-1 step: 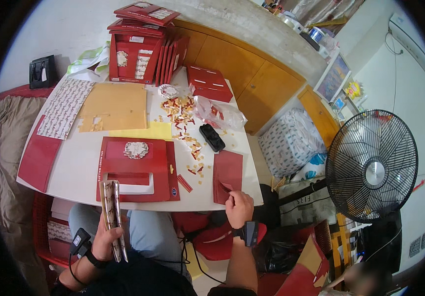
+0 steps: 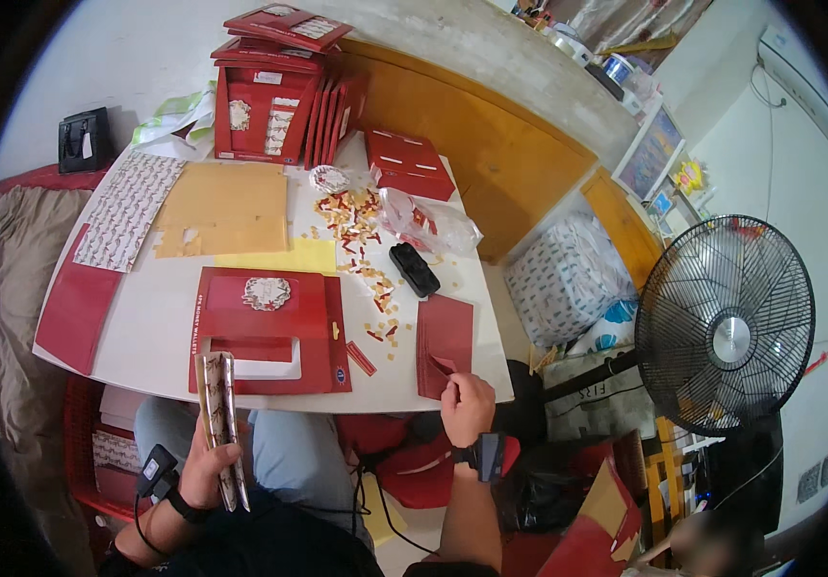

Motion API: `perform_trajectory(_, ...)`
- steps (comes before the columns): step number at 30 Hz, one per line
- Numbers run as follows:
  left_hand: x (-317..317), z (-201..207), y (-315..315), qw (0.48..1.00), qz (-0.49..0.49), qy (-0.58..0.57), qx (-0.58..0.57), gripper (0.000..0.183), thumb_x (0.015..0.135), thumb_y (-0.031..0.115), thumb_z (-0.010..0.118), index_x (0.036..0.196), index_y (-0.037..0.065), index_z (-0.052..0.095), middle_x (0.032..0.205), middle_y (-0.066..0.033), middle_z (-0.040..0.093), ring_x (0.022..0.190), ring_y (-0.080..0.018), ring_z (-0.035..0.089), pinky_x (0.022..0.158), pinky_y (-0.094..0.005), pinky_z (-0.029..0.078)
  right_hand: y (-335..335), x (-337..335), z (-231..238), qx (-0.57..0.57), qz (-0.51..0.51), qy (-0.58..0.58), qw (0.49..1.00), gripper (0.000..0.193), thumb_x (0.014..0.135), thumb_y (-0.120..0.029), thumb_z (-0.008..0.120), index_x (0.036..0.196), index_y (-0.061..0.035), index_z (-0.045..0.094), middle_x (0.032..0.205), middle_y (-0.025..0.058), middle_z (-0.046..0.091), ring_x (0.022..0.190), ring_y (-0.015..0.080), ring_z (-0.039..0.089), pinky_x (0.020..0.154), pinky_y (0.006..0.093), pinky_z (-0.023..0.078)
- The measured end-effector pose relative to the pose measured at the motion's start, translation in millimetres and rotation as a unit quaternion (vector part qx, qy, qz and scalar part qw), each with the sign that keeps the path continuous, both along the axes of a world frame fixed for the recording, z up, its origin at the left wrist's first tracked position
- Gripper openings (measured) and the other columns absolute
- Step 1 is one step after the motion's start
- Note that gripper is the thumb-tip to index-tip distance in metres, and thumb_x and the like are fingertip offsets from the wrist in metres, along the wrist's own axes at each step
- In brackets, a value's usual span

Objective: The person is seen folding and packing red paper bags into their original retail packaging on a desk.

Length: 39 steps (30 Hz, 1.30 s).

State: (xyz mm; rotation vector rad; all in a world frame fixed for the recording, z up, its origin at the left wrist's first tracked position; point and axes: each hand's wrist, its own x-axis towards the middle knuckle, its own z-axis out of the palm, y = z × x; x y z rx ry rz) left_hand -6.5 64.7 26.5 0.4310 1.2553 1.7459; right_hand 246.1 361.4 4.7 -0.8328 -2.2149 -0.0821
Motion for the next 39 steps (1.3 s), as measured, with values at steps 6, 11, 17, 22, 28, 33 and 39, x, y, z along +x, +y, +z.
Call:
perform_trajectory(6,-1.8,-5.5,4.0,1.0,0.0,0.002,0.009,0.076,0.072,0.011,0.068,0.14,0.007,0.033,0.094,-0.0012,0.047,0.082,-0.0109,0.049,0.07,-0.0255,0.044,-10.5,0.2,-2.3,-0.006,-0.119,0.143,0.983,0.014,0.089,-0.01,0.059,0.1,-0.0011,0.061,0.094,0.0186,0.063,0.087,0.0378,0.06,0.076,0.044,0.047)
perform_trajectory(11,-1.8,-3.5,-0.9,1.0,0.0,-0.018,0.009,0.086,0.073,0.004,0.068,0.148,0.007,0.025,0.101,-0.0019,0.048,0.09,-0.0116,0.049,0.079,-0.0272,0.045,-55.4,-21.3,32.1,0.0,-0.1,0.214,0.972,0.024,0.091,-0.007,0.059,0.113,0.0004,0.061,0.093,0.0167,0.063,0.085,0.0339,0.061,0.077,0.0402,0.048)
perform_trajectory(17,0.0,-0.6,1.7,0.999,-0.029,-0.018,0.002,0.092,0.077,0.006,0.071,0.15,0.004,0.015,0.112,-0.0056,0.051,0.099,-0.0136,0.052,0.086,-0.0303,0.047,-93.0,-34.0,50.7,-0.047,-0.031,0.179,0.982,0.016,0.089,0.002,0.057,0.104,0.0056,0.062,0.092,0.0172,0.064,0.081,0.0313,0.062,0.073,0.0376,0.05)
perform_trajectory(22,5.5,-11.9,-0.5,1.0,-0.017,-0.002,-0.012,0.099,0.077,0.012,0.074,0.15,0.001,0.009,0.127,-0.0121,0.047,0.112,-0.018,0.051,0.094,-0.0328,0.045,-154.1,-50.0,92.4,0.062,0.029,0.083,0.994,0.014,0.085,0.001,0.057,0.097,0.0035,0.063,0.096,0.0192,0.066,0.083,0.0337,0.062,0.073,0.0424,0.05)
perform_trajectory(28,10.8,-15.9,-4.8,1.0,0.025,-0.008,0.01,0.097,0.076,0.009,0.068,0.15,0.001,0.006,0.132,-0.0136,0.043,0.116,-0.0214,0.048,0.098,-0.034,0.043,-182.3,-95.2,82.9,0.087,0.362,-0.07,0.925,0.028,0.081,-0.007,0.063,0.108,-0.0021,0.068,0.107,0.0147,0.066,0.09,0.0239,0.062,0.072,0.0333,0.053)
perform_trajectory(33,5.7,-6.8,-12.6,0.99,-0.004,-0.134,0.033,0.093,0.07,0.001,0.059,0.15,0.007,0.013,0.13,-0.0091,0.045,0.114,-0.0208,0.05,0.097,-0.0319,0.043,-181.4,-99.4,83.2,0.109,0.387,-0.149,0.904,0.029,0.081,-0.01,0.062,0.109,-0.0019,0.068,0.107,0.0124,0.066,0.091,0.0222,0.06,0.072,0.0312,0.051)
perform_trajectory(39,4.3,-3.7,-12.1,0.983,0.019,-0.162,0.087,0.074,0.07,0.002,0.061,0.139,0.005,0.032,0.12,-0.0097,0.051,0.112,-0.0213,0.054,0.098,-0.0352,0.047,-189.4,-104.1,76.6,0.125,0.444,-0.236,0.855,0.032,0.077,-0.016,0.059,0.106,-0.0052,0.067,0.101,0.0084,0.064,0.083,0.0178,0.057,0.073,0.0308,0.046)
